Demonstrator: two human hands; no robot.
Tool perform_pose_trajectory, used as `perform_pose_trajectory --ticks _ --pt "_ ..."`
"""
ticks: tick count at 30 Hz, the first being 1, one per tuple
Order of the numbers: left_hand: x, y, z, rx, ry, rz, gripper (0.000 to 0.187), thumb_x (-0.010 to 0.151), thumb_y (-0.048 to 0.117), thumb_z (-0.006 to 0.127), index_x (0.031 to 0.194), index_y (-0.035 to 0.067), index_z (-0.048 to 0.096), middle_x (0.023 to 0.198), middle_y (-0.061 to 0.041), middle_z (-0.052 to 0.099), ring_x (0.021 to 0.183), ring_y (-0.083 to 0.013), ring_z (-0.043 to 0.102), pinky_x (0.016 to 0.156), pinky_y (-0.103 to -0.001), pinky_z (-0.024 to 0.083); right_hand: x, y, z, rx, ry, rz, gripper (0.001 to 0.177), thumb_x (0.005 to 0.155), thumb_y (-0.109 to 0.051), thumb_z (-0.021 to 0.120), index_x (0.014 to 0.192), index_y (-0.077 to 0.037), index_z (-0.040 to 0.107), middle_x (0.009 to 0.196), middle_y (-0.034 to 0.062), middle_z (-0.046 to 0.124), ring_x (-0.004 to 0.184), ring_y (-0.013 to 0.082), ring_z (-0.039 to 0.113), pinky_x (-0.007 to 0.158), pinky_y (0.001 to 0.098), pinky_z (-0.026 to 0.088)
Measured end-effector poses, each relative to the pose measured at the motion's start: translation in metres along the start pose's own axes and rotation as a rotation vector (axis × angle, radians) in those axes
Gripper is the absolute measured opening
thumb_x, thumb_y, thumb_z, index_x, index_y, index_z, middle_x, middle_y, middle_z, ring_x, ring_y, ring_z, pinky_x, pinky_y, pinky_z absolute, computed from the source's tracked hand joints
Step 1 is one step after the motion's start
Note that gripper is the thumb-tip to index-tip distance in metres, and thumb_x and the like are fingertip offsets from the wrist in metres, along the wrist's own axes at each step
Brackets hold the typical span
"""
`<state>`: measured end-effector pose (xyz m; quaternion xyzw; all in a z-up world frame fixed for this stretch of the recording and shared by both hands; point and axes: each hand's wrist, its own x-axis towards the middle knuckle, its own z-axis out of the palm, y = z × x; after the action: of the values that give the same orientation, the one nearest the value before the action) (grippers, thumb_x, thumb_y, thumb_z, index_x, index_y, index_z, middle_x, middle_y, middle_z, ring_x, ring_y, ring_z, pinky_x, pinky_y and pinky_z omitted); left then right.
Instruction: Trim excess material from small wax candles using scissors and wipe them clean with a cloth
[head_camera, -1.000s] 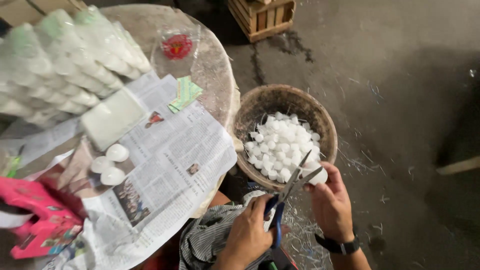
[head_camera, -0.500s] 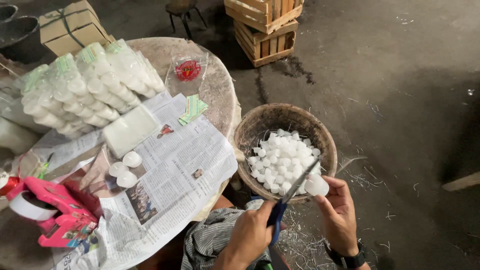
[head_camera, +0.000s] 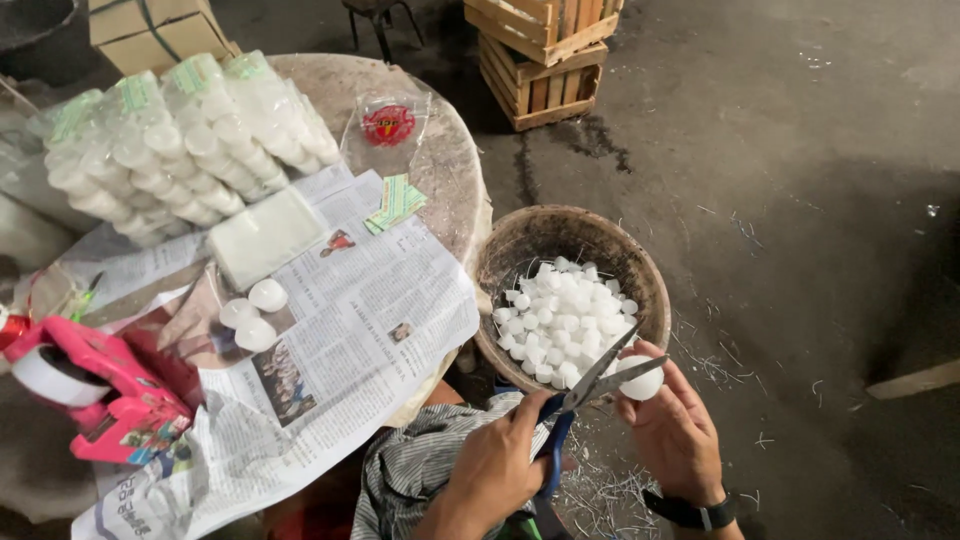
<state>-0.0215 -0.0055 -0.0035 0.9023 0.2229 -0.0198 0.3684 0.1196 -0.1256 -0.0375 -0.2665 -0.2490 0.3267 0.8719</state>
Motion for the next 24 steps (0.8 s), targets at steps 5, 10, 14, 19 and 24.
perform_pose_trajectory --ticks 5,10,14,19,24 --pt "-0.001 -0.006 0.007 0.021 0.069 0.089 0.058 0.077 0.027 0.063 0.123 0.009 0.033 0.067 -0.011 0.062 0.05 -0.0243 0.06 0.046 -0.036 0.051 -0.002 0.005 -0.014 -0.04 0.037 0.01 0.048 0.085 -0.014 0.052 0.125 0.008 0.037 0.103 0.0141 0.052 0.076 0.0188 0.049 0.061 0.0283 0.039" --pt "0.0 -0.015 0.016 -0.001 0.116 0.173 0.047 0.08 0.024 0.06 0.118 0.004 0.04 0.069 -0.008 0.064 0.051 -0.0194 0.063 0.047 -0.029 0.055 -0.002 0.005 -0.024 0.024 -0.027 -0.02 0.036 0.088 -0.009 0.048 0.121 0.003 0.044 0.108 0.0179 0.05 0.08 0.021 0.048 0.061 0.0316 0.041" --pt "0.0 -0.017 0.017 -0.002 0.031 0.116 0.05 0.082 0.021 0.06 0.119 0.002 0.033 0.063 -0.008 0.061 0.04 -0.0139 0.056 0.03 -0.023 0.048 -0.003 0.003 -0.025 -0.05 -0.023 0.012 0.044 0.087 -0.013 0.05 0.123 0.008 0.039 0.109 0.0157 0.051 0.083 0.0201 0.05 0.063 0.0302 0.044" --pt "0.002 -0.024 0.01 0.024 0.114 0.193 0.024 0.089 0.014 0.048 0.11 0.005 0.042 0.056 -0.006 0.057 0.03 -0.0085 0.046 0.021 -0.017 0.039 0.003 -0.006 -0.025 -0.082 -0.104 0.051 0.052 0.085 -0.022 0.056 0.121 0.012 0.039 0.119 0.0216 0.047 0.082 0.0198 0.054 0.069 0.0274 0.048" --pt "0.007 -0.021 -0.02 -0.068 0.124 -0.12 0.042 0.084 0.017 0.055 0.119 0.004 0.036 0.069 -0.003 0.064 0.035 -0.0051 0.048 0.026 -0.014 0.041 0.002 -0.007 -0.03 0.018 -0.018 0.094 0.054 0.089 -0.025 0.05 0.123 0.014 0.034 0.1 0.0205 0.056 0.073 0.0195 0.053 0.06 0.0256 0.042"
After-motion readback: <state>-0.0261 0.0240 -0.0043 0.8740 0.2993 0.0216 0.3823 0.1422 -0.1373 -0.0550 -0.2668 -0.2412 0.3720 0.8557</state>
